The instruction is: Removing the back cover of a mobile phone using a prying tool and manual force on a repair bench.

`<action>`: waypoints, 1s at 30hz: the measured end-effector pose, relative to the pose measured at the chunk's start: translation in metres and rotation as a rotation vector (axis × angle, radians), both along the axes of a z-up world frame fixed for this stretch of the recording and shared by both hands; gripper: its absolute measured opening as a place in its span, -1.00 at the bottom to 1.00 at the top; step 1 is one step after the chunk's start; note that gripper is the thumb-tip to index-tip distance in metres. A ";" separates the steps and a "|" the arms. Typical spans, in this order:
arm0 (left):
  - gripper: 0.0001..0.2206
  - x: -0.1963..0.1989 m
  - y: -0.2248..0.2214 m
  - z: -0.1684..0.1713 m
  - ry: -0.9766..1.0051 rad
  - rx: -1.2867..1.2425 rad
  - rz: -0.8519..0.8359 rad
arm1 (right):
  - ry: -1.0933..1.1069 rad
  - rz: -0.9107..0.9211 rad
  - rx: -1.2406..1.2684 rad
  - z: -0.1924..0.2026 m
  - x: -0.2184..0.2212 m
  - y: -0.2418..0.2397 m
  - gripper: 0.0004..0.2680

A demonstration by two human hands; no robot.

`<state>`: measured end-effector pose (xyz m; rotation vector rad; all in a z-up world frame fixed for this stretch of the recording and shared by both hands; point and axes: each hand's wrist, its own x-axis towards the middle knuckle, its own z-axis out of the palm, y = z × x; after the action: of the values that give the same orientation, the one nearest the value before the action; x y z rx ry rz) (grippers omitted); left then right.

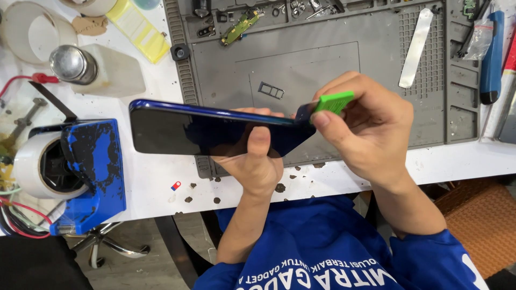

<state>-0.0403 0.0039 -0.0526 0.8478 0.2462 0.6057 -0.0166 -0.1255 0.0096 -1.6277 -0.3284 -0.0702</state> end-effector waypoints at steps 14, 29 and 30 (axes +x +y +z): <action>-0.67 0.003 -0.011 0.003 0.095 0.025 0.109 | -0.192 -0.076 -0.267 0.002 0.002 -0.005 -0.90; -0.43 0.002 -0.013 -0.006 0.052 0.112 0.231 | -0.669 -0.124 -0.478 -0.013 -0.004 0.006 -0.93; -0.40 0.003 -0.012 -0.007 0.064 0.110 0.245 | -0.669 -0.124 -0.479 -0.013 -0.005 0.006 -0.93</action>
<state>-0.0376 -0.0083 -0.0598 0.9514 0.3815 0.8269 -0.0215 -0.1190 -0.0035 -2.0684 -0.7998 -0.6837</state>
